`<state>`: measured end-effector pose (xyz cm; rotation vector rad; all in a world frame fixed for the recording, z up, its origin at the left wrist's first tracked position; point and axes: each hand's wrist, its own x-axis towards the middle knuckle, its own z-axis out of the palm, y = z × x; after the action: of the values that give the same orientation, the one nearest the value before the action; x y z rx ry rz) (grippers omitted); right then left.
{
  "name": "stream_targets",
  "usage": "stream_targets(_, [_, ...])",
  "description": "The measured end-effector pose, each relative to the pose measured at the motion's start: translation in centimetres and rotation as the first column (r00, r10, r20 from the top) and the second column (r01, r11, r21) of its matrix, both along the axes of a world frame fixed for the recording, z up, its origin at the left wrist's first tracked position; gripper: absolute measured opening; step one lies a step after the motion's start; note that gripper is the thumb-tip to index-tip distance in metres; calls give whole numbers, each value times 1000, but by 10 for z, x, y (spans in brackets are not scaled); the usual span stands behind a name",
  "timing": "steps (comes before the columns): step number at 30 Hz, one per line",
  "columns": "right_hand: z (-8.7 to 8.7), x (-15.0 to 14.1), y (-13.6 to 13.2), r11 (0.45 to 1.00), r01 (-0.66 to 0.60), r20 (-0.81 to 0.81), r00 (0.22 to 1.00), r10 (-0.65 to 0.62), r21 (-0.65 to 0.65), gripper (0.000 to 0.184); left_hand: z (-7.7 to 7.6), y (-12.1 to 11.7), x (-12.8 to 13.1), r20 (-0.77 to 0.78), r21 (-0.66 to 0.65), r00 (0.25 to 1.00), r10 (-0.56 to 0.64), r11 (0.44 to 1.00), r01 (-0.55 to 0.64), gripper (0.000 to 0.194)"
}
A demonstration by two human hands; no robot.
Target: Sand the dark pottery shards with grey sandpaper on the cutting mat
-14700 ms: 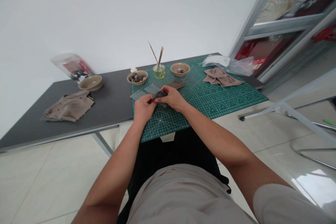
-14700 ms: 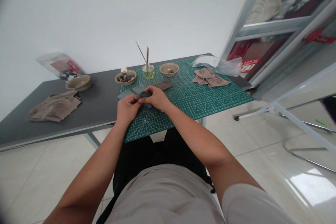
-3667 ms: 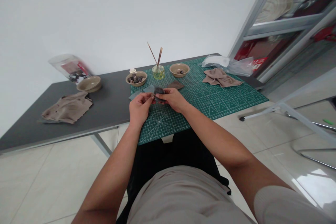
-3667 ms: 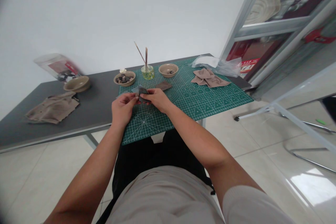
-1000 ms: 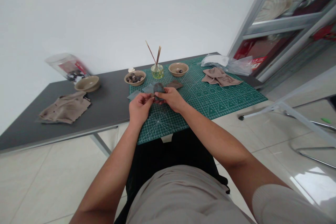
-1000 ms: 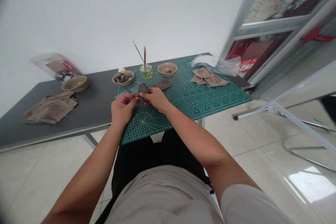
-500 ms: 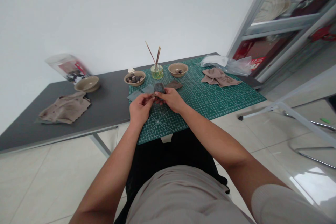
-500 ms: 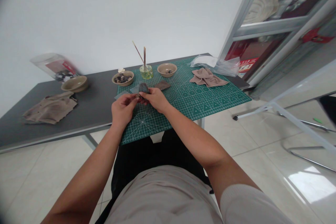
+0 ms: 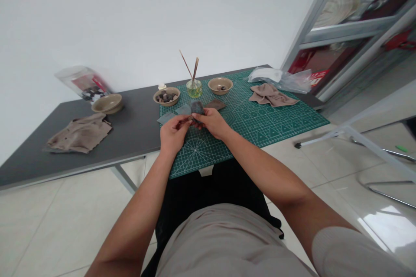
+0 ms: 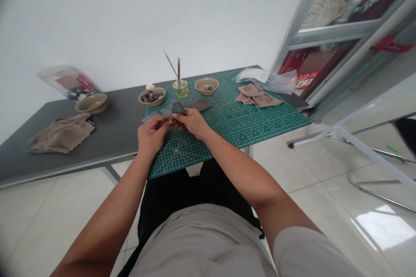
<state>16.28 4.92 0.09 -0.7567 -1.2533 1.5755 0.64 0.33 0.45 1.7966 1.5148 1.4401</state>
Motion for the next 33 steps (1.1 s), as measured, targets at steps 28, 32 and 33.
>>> stream_targets(28, [-7, -6, 0, 980, 195, -100, 976, -191, 30, 31, -10, 16, -7, 287, 98, 949, -134, 989, 110, 19])
stream_targets(32, [-5, -6, -2, 977, 211, -112, 972, -208, 16, 28, -11, 17, -7, 319, 39, 938, -135, 991, 130, 28])
stream_targets(33, [-5, -6, -2, 977, 211, -108, 972, -208, 17, 27, -10, 17, -7, 325, 8, 937, -131, 991, 136, 27])
